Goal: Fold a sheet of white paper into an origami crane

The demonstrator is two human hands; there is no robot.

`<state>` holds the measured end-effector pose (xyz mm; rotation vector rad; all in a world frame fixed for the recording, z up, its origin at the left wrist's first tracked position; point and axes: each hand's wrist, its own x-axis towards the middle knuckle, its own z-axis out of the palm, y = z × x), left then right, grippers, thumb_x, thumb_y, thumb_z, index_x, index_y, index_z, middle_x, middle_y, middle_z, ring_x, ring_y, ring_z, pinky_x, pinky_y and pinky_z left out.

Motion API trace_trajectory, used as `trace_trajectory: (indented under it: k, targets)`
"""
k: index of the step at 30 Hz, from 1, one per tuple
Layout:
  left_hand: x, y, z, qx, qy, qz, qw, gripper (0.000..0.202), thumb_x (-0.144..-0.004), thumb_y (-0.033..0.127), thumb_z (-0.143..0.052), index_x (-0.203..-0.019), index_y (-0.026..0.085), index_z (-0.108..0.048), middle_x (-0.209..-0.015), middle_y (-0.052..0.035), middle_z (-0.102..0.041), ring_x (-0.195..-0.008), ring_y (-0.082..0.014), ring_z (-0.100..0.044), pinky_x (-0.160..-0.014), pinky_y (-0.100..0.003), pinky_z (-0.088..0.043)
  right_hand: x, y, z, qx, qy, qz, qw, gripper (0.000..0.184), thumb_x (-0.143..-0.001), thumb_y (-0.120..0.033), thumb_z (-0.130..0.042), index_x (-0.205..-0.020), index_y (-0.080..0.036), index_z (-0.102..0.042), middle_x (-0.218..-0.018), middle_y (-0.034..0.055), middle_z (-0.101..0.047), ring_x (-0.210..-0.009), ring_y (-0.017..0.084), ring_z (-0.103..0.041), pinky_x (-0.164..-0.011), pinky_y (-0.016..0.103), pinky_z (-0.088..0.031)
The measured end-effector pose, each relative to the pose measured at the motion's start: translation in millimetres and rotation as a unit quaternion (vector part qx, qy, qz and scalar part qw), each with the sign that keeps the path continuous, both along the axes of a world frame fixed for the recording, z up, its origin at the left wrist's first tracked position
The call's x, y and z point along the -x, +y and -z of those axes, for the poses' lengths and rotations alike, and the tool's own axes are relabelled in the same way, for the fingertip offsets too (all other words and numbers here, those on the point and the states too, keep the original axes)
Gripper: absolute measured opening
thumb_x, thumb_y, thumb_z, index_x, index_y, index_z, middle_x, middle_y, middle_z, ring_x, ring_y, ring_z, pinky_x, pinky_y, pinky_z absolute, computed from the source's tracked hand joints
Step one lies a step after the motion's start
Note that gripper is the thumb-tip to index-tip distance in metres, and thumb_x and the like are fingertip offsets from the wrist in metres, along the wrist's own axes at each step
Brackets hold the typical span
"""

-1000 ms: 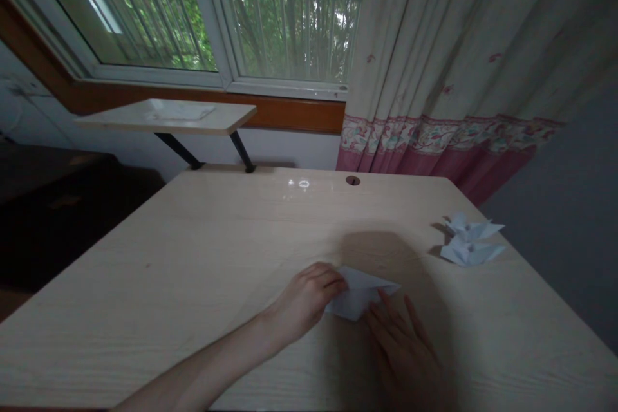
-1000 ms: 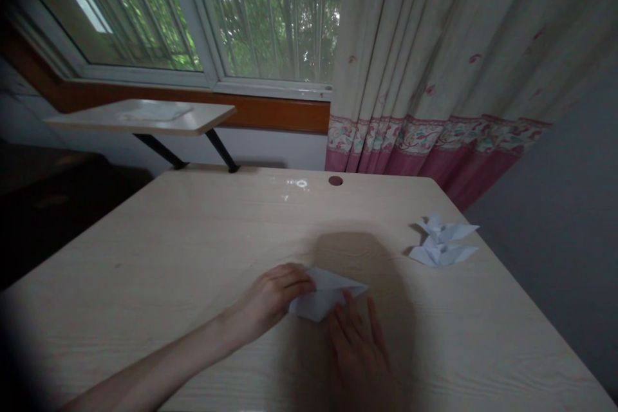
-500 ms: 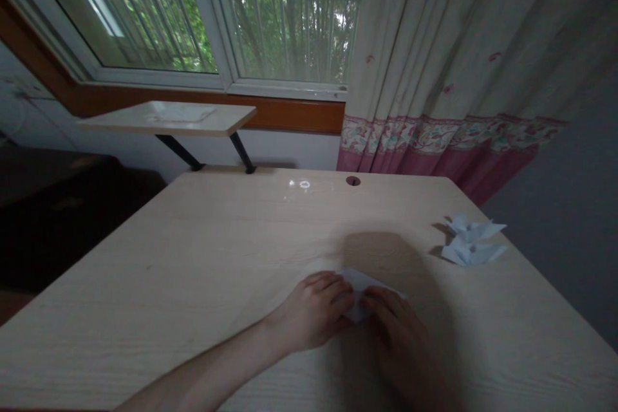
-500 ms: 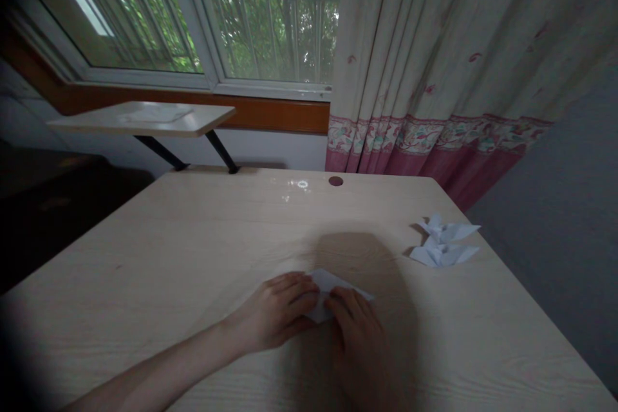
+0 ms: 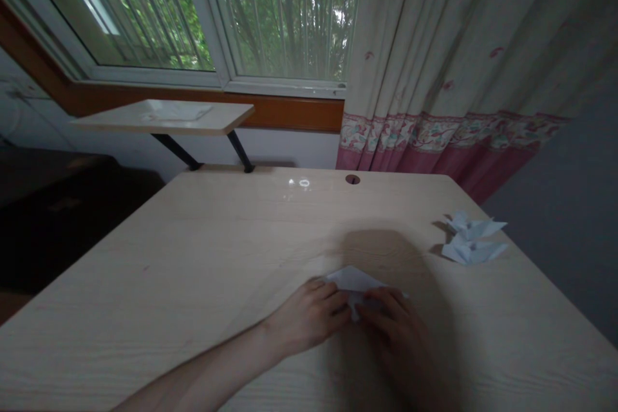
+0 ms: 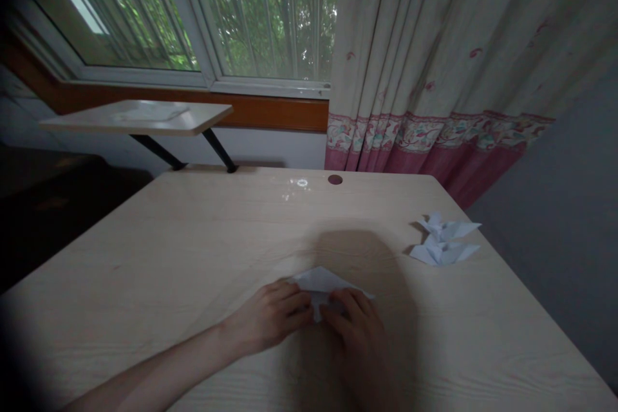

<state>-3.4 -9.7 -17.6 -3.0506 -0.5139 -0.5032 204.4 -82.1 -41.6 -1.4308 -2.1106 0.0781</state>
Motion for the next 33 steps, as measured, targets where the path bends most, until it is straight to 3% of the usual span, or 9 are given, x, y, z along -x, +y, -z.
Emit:
trace_trajectory:
  k: [4, 9, 14, 18, 23, 27, 33]
  targets:
    - [1.2, 2.1, 0.6, -0.015, -0.015, 0.01, 1.0, 0.016, -0.098, 0.023, -0.046, -0.093, 0.022, -0.06, -0.08, 0.0005, -0.064, -0.072, -0.0152, -0.053, -0.066, -0.028, -0.041, -7.0, 3.7, 2.2, -0.072, -0.02, -0.027, 0.997, 0.036, -0.08, -0.004, -0.053, -0.1, -0.03, -0.069, -0.097, 0.0019, -0.07, -0.093, 0.021, -0.06, -0.081, 0.035, -0.048]
    - [1.0, 2.9, 3.3, 0.024, -0.013, -0.007, 1.0, 0.01, -0.095, 0.022, -0.05, -0.093, 0.022, -0.06, -0.084, 0.0007, -0.065, -0.076, -0.0156, -0.055, -0.068, -0.028, -0.042, -1.7, 3.4, 0.4, -0.068, 0.016, -0.036, 0.997, 0.038, -0.081, 0.001, -0.044, -0.096, -0.025, -0.067, -0.09, 0.0018, -0.07, -0.084, 0.017, -0.062, -0.075, 0.029, -0.05]
    - [-4.1, 2.2, 3.3, 0.124, -0.029, -0.074, 0.989, 0.013, -0.095, 0.021, -0.049, -0.088, 0.018, -0.06, -0.084, -0.0022, -0.062, -0.081, -0.0174, -0.055, -0.071, -0.028, -0.046, 8.5, 4.6, 0.2, -0.013, 0.04, 0.023, 0.999, 0.032, -0.084, -0.002, -0.041, -0.089, -0.024, -0.063, -0.087, 0.0027, -0.067, -0.08, 0.018, -0.062, -0.07, 0.029, -0.05]
    - [-9.6, 0.5, 1.6, 0.229, -0.073, -0.113, 0.964, 0.014, -0.094, 0.02, -0.05, -0.084, 0.017, -0.06, -0.088, -0.0042, -0.059, -0.089, -0.0195, -0.054, -0.079, -0.031, -0.048, 16.5, 7.6, -3.1, 0.055, 0.049, 0.066, 0.995, 0.019, -0.088, -0.01, -0.045, -0.086, -0.023, -0.059, -0.086, 0.0034, -0.063, -0.081, 0.021, -0.06, -0.071, 0.033, -0.048]
    - [-13.7, -4.3, 2.5, 0.317, -0.115, -0.163, 0.927, 0.009, -0.091, 0.015, -0.052, -0.085, 0.016, -0.059, -0.095, -0.0061, -0.055, -0.091, -0.0194, -0.052, -0.078, -0.031, -0.047, 21.5, 11.7, -3.4, 0.102, 0.094, 0.124, 0.983, 0.011, -0.086, -0.018, -0.052, -0.077, -0.022, -0.055, -0.082, 0.0044, -0.059, -0.078, 0.022, -0.058, -0.068, 0.034, -0.047]
    - [-16.1, -5.7, 6.2, 0.346, -0.133, -0.2, 0.907, 0.011, -0.091, 0.014, -0.049, -0.083, 0.015, -0.057, -0.096, -0.0066, -0.05, -0.09, -0.0185, -0.05, -0.079, -0.031, -0.046, 22.1, 15.0, 0.0, 0.108, 0.127, 0.168, 0.972, 0.011, -0.085, -0.022, -0.052, -0.075, -0.023, -0.056, -0.086, 0.006, -0.056, -0.082, 0.024, -0.056, -0.072, 0.036, -0.046]
    - [-17.7, -5.4, 9.3, 0.35, -0.135, -0.203, 0.905, 0.013, -0.091, 0.016, -0.046, -0.082, 0.016, -0.055, -0.096, -0.0068, -0.048, -0.09, -0.0185, -0.048, -0.082, -0.032, -0.045, 27.8, 19.6, 6.2, 0.098, 0.152, 0.199, 0.963, 0.016, -0.085, -0.023, -0.047, -0.07, -0.023, -0.053, -0.085, 0.0081, -0.054, -0.083, 0.026, -0.054, -0.075, 0.039, -0.045]
